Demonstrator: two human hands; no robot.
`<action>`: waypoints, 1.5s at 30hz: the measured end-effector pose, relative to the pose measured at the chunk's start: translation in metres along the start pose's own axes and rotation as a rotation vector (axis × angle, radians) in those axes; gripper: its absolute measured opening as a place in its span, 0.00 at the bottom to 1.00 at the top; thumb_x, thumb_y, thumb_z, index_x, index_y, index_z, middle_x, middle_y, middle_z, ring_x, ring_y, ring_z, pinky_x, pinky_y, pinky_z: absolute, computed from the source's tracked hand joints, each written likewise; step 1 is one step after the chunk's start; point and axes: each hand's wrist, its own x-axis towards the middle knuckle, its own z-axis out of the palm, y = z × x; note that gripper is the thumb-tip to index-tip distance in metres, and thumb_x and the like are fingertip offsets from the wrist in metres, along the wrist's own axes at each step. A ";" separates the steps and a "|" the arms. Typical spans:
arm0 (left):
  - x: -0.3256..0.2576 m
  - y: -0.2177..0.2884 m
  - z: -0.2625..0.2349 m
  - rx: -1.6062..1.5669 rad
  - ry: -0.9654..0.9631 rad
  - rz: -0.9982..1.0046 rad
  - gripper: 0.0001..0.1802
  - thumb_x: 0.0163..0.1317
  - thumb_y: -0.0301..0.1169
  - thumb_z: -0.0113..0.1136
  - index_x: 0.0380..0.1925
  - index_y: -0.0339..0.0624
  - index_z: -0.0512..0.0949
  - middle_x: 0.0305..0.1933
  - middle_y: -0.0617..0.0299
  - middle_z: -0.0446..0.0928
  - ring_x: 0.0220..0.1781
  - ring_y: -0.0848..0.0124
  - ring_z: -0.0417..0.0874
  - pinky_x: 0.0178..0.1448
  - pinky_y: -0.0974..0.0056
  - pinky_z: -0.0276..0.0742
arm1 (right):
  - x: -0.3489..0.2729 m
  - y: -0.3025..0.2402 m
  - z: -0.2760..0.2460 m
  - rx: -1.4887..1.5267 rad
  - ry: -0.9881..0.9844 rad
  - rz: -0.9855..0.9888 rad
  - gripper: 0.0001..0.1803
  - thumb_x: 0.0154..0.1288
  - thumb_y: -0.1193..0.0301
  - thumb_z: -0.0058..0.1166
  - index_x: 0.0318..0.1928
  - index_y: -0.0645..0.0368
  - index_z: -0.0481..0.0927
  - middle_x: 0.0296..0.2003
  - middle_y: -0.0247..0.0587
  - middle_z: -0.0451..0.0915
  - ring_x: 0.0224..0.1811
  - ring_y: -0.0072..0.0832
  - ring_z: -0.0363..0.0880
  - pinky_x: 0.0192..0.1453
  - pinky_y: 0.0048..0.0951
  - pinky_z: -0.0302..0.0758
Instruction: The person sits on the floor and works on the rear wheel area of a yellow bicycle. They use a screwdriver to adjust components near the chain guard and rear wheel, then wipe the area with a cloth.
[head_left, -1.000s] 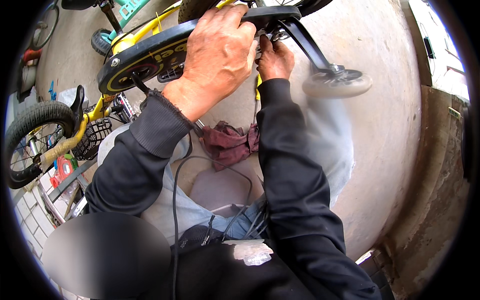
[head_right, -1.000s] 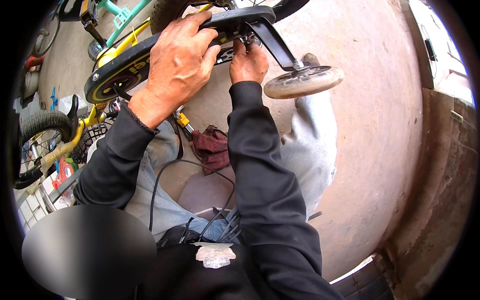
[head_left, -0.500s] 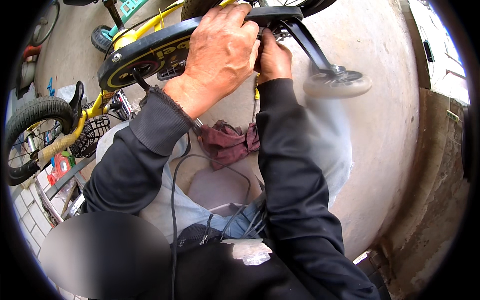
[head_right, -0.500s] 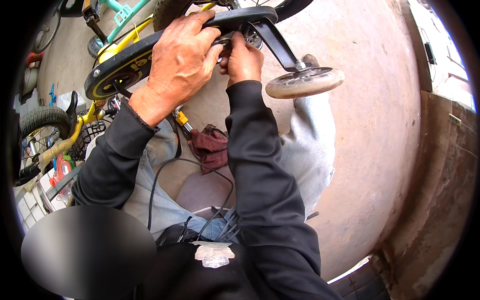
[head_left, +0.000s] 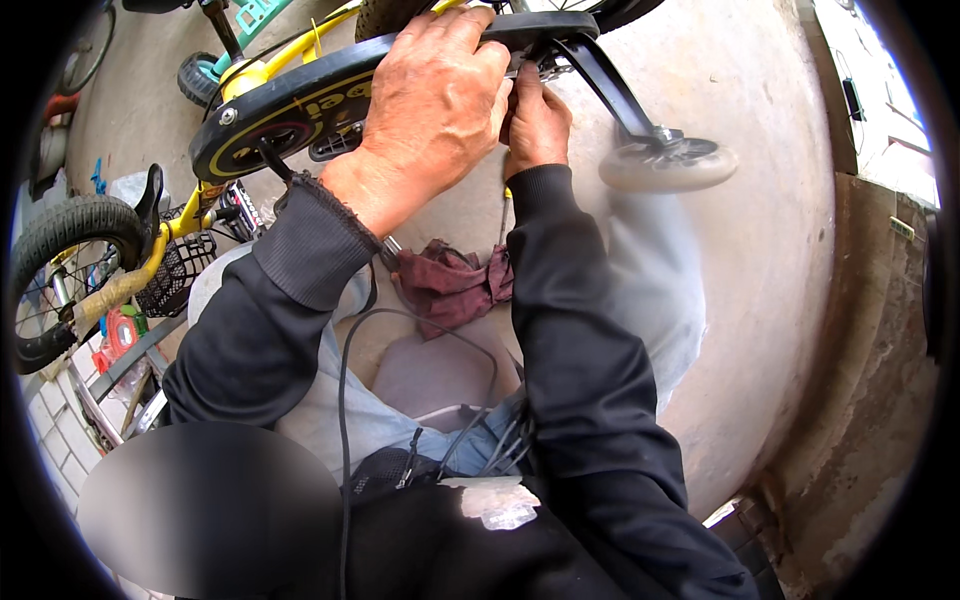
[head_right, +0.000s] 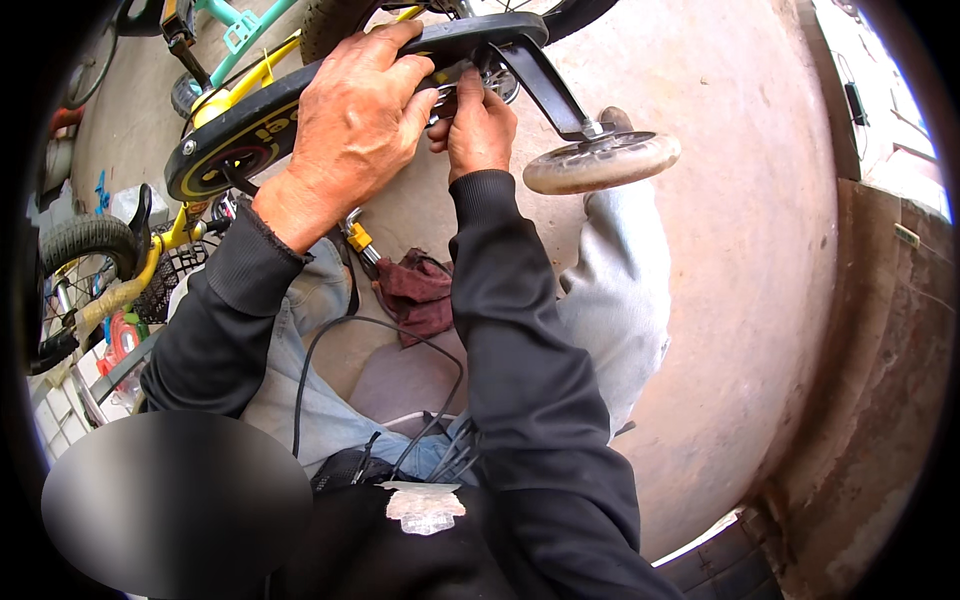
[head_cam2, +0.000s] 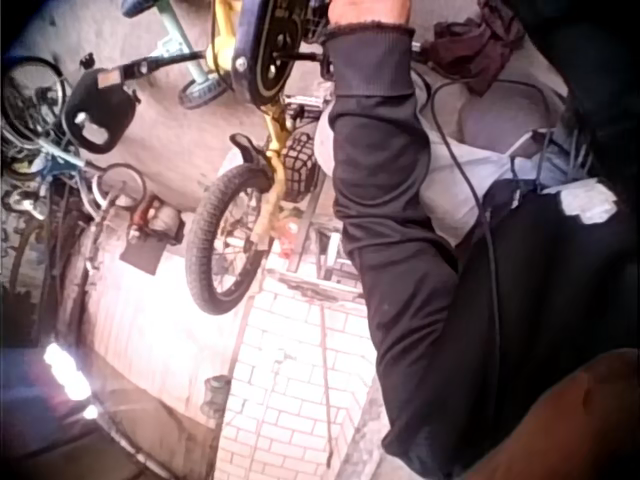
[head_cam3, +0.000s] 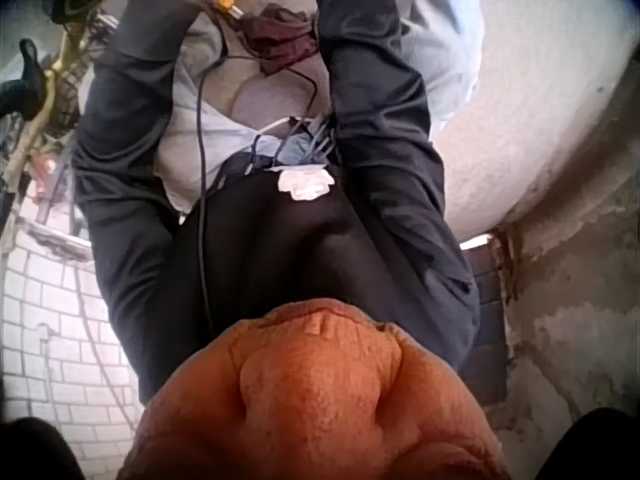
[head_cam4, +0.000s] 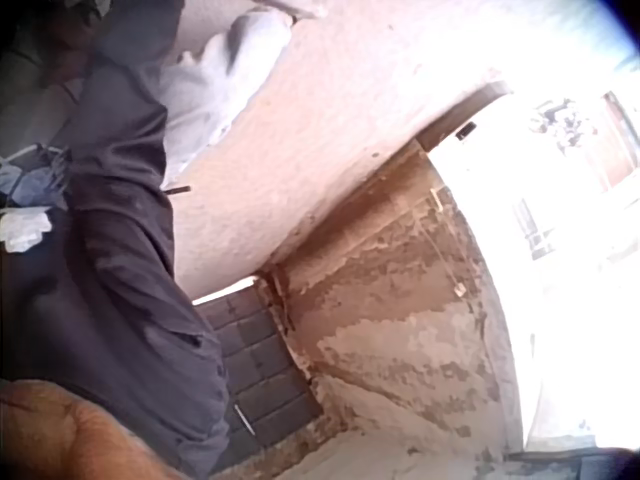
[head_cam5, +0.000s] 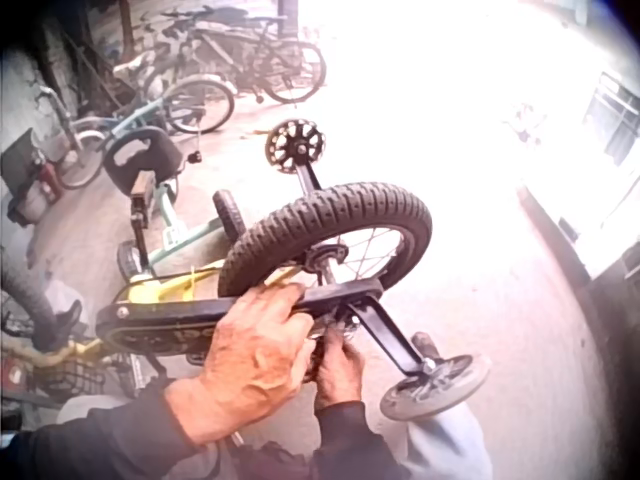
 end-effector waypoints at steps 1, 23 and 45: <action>0.000 0.000 0.000 -0.010 0.003 0.004 0.13 0.52 0.29 0.66 0.38 0.38 0.81 0.54 0.52 0.77 0.55 0.53 0.77 0.60 0.54 0.73 | -0.004 -0.005 0.003 0.059 -0.004 0.030 0.24 0.72 0.53 0.48 0.33 0.65 0.77 0.20 0.39 0.78 0.15 0.23 0.74 0.16 0.24 0.69; -0.005 -0.005 0.014 -0.054 0.085 -0.037 0.11 0.48 0.33 0.56 0.26 0.35 0.80 0.38 0.47 0.76 0.47 0.54 0.77 0.58 0.54 0.69 | 0.042 0.014 -0.019 0.246 -0.355 0.195 0.26 0.76 0.52 0.40 0.56 0.64 0.75 0.50 0.44 0.79 0.52 0.31 0.78 0.58 0.32 0.75; -0.006 -0.003 0.016 -0.057 0.131 -0.037 0.15 0.46 0.33 0.57 0.28 0.31 0.82 0.43 0.42 0.76 0.53 0.51 0.75 0.63 0.51 0.66 | 0.032 -0.009 -0.033 0.193 -0.323 0.208 0.26 0.77 0.54 0.39 0.57 0.64 0.74 0.52 0.44 0.78 0.54 0.32 0.77 0.60 0.32 0.73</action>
